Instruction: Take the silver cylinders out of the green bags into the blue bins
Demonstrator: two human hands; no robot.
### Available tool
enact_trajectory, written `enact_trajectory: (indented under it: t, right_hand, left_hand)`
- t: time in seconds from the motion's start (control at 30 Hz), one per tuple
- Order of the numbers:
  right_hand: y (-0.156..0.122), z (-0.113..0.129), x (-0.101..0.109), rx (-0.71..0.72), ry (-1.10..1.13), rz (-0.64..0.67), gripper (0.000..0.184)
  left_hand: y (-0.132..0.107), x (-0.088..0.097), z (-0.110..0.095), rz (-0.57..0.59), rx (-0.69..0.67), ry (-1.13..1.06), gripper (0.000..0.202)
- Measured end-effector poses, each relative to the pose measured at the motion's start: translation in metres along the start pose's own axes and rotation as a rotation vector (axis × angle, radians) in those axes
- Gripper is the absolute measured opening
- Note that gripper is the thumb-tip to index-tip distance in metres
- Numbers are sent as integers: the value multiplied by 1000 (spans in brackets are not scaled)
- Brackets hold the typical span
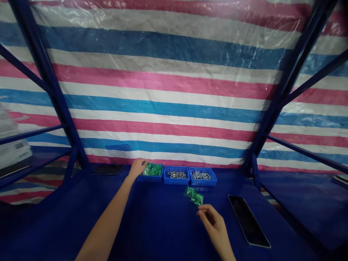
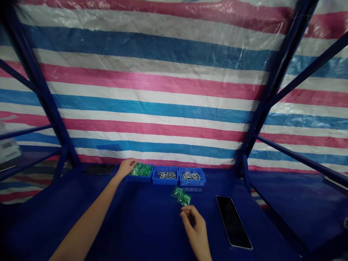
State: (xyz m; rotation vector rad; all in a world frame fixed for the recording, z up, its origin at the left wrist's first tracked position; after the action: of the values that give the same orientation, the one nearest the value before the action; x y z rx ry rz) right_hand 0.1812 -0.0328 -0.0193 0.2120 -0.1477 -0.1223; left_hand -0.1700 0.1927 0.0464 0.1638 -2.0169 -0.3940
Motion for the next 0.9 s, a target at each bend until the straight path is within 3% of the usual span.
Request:
enact_trajectory:
  t: [0.2,0.37,0.6,0.73,0.9]
  right_hand:
    - [11,-7,19,15,-66,-105,37]
    - [12,-9,23,25,-79,-107,36]
    - [18,-19,21,58,-172,-103,32]
    - [25,-23,21,107,-295,-104,26]
    - [37,-23,26,133,-593,-138,20]
  left_hand:
    - [11,9,1,47,-16,56,22]
    - [13,10,7,103,-21,95,24]
    - [21,5,21,301,28,164,14]
    - [28,4,17,389,19,200,20]
    - [35,6,1,391,6,198,18]
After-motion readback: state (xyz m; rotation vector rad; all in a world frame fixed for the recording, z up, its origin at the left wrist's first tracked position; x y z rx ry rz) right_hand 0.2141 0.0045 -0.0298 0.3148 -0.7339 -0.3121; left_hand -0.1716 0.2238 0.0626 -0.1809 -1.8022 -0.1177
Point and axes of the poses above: each hand's wrist, its own y-axis towards the middle knuckle, its own x-axis out of the back of the hand, z = x × y, the point moved 3 cm from there along y, towards the middle knuckle, and after that the axes turned 1 degree about z, right-handed, at the moved point
